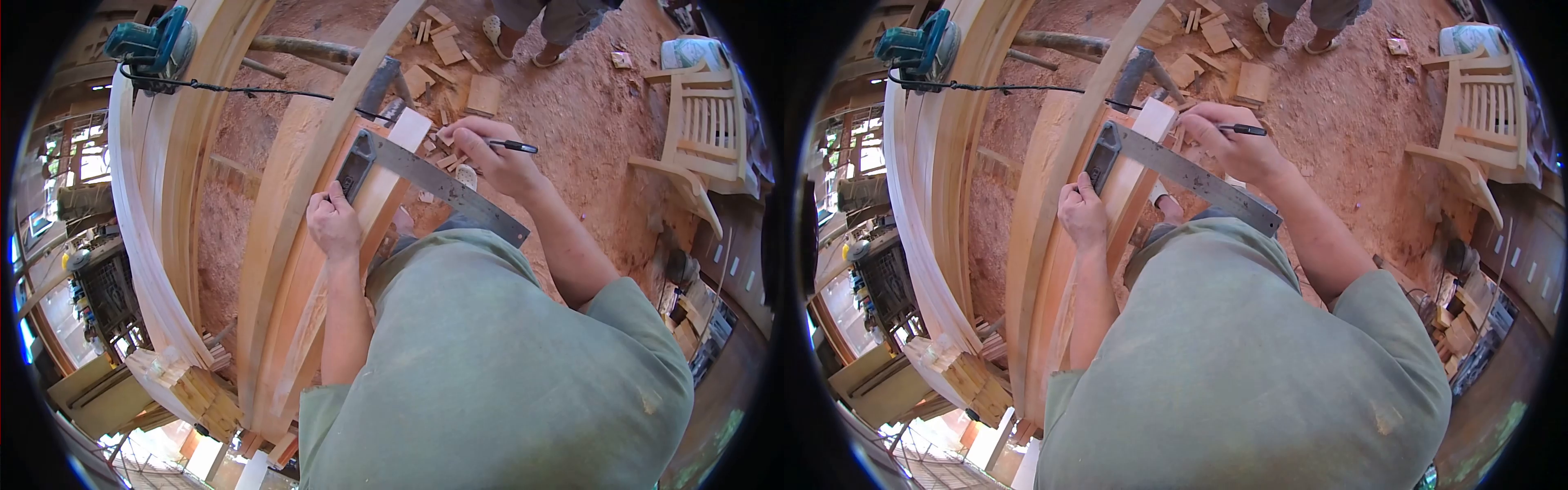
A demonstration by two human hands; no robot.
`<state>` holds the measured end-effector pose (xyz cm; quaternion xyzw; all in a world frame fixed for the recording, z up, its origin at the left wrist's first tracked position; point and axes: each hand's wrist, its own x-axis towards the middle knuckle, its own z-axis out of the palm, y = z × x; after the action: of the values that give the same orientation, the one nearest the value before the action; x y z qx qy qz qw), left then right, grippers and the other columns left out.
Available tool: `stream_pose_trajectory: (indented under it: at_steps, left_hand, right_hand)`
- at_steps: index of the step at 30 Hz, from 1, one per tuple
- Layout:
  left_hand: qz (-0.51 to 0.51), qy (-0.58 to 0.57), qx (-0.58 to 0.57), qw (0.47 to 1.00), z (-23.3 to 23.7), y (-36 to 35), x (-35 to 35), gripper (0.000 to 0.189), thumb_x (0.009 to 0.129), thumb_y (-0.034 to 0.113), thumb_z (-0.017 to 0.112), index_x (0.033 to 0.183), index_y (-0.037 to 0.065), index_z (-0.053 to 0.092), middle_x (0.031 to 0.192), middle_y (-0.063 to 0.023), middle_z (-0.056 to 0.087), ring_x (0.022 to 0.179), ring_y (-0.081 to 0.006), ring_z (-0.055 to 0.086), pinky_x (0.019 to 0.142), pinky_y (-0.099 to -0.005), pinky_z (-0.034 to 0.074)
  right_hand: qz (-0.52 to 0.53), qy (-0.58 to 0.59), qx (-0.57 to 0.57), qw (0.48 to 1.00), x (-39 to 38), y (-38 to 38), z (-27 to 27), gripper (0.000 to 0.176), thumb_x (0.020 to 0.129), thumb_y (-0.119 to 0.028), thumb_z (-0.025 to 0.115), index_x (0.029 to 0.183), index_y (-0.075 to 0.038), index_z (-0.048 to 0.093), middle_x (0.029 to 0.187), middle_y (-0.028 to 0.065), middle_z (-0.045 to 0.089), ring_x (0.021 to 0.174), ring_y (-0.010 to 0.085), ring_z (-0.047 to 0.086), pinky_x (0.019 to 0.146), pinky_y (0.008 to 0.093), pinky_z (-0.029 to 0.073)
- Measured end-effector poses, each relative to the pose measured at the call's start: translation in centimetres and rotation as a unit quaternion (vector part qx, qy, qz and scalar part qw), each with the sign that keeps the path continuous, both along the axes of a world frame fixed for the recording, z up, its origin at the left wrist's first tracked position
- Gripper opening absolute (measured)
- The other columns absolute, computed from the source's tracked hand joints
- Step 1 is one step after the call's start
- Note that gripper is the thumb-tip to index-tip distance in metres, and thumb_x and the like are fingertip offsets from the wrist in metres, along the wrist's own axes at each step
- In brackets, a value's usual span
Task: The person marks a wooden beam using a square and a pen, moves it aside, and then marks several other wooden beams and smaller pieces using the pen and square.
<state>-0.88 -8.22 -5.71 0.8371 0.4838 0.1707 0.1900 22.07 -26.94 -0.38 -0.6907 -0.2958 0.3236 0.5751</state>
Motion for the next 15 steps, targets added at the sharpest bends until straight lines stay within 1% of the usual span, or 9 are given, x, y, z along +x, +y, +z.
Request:
stream_pose_trajectory:
  at_steps: [1, 4, 5, 7, 8, 10, 11, 13, 15]
  left_hand:
    - [0.001, -0.001, 0.0, 1.0, -0.1, 0.0, 0.0, 0.05, 0.099, 0.032, 0.058, 0.067, -0.005, 0.065, 0.084, -0.0173, 0.067, 0.08, -0.0367, 0.064, 0.073, -0.0452, 0.05]
    - [0.002, -0.006, -0.003, 1.0, -0.2, 0.1, -0.1, 0.05, 0.099, 0.033, 0.059, 0.067, -0.005, 0.066, 0.086, -0.017, 0.068, 0.081, -0.0365, 0.065, 0.074, -0.0446, 0.05]
    - [0.002, -0.007, -0.007, 1.0, -0.2, 0.1, -0.1, 0.051, 0.099, 0.033, 0.059, 0.067, -0.005, 0.066, 0.086, -0.0168, 0.068, 0.081, -0.0363, 0.065, 0.074, -0.0443, 0.05]
    - [0.002, -0.008, -0.01, 1.0, -0.1, 0.1, -0.1, 0.051, 0.099, 0.033, 0.059, 0.067, -0.005, 0.066, 0.087, -0.0166, 0.068, 0.081, -0.0362, 0.065, 0.074, -0.0441, 0.051]
    - [0.005, -0.007, -0.008, 1.0, -0.1, 0.1, 0.0, 0.051, 0.099, 0.033, 0.059, 0.066, -0.005, 0.066, 0.086, -0.0166, 0.068, 0.08, -0.036, 0.065, 0.073, -0.0441, 0.05]
    - [0.01, -0.007, -0.006, 1.0, 0.1, 0.0, 0.0, 0.05, 0.099, 0.033, 0.06, 0.066, -0.005, 0.066, 0.086, -0.0165, 0.068, 0.079, -0.0358, 0.065, 0.073, -0.0442, 0.05]
    - [0.005, -0.013, -0.004, 1.0, 0.1, 0.0, 0.0, 0.05, 0.098, 0.032, 0.06, 0.066, -0.005, 0.066, 0.086, -0.0163, 0.068, 0.078, -0.0356, 0.065, 0.072, -0.0442, 0.05]
    - [0.004, -0.018, -0.004, 1.0, 0.1, 0.0, 0.0, 0.049, 0.098, 0.031, 0.061, 0.066, -0.005, 0.065, 0.085, -0.0162, 0.068, 0.078, -0.0355, 0.065, 0.072, -0.0442, 0.05]
    - [0.003, -0.017, 0.009, 1.0, 0.0, 0.0, 0.0, 0.048, 0.098, 0.03, 0.061, 0.065, -0.005, 0.065, 0.084, -0.0158, 0.068, 0.077, -0.0352, 0.065, 0.071, -0.0441, 0.05]
  right_hand:
    - [0.045, 0.04, 0.02, 0.998, 0.1, 0.1, 0.1, 0.025, 0.096, -0.021, 0.061, 0.109, -0.001, 0.065, 0.086, 0.0076, 0.068, 0.081, 0.0156, 0.063, 0.074, 0.0309, 0.051]
    - [0.084, 0.007, 0.004, 0.996, -0.5, 2.2, 0.1, 0.022, 0.096, -0.013, 0.057, 0.111, 0.001, 0.064, 0.09, 0.006, 0.067, 0.082, 0.0148, 0.062, 0.076, 0.0291, 0.051]
    - [0.083, 0.006, 0.004, 0.996, -0.7, 2.9, -0.1, 0.022, 0.096, -0.013, 0.057, 0.111, 0.001, 0.064, 0.09, 0.006, 0.067, 0.082, 0.0148, 0.062, 0.076, 0.0291, 0.051]
    - [0.085, -0.093, 0.024, 0.992, -1.0, 4.1, -0.7, 0.021, 0.092, -0.014, 0.061, 0.107, -0.001, 0.065, 0.091, 0.0109, 0.069, 0.082, 0.0196, 0.065, 0.076, 0.0312, 0.052]
    - [0.086, -0.093, 0.025, 0.992, -1.0, 4.6, -1.2, 0.021, 0.092, -0.014, 0.061, 0.107, -0.001, 0.065, 0.091, 0.0109, 0.069, 0.082, 0.0196, 0.065, 0.076, 0.0312, 0.052]
    - [0.102, -0.188, 0.049, 0.976, -1.0, 5.3, -2.0, 0.018, 0.089, -0.014, 0.064, 0.104, -0.003, 0.066, 0.092, 0.0154, 0.069, 0.084, 0.0266, 0.067, 0.076, 0.0346, 0.053]
    - [0.105, -0.188, 0.049, 0.975, -1.0, 5.4, -2.2, 0.018, 0.089, -0.014, 0.064, 0.104, -0.003, 0.066, 0.092, 0.0154, 0.069, 0.084, 0.0266, 0.067, 0.076, 0.0346, 0.053]
    - [0.097, -0.222, 0.063, 0.968, -1.0, 5.7, -2.3, 0.015, 0.086, -0.014, 0.066, 0.097, -0.004, 0.065, 0.087, 0.0171, 0.068, 0.084, 0.0359, 0.066, 0.074, 0.042, 0.052]
    - [0.11, -0.224, 0.055, 0.967, -0.9, 5.8, -2.2, 0.014, 0.086, -0.014, 0.065, 0.097, -0.004, 0.065, 0.086, 0.0168, 0.068, 0.084, 0.0356, 0.066, 0.074, 0.0425, 0.052]
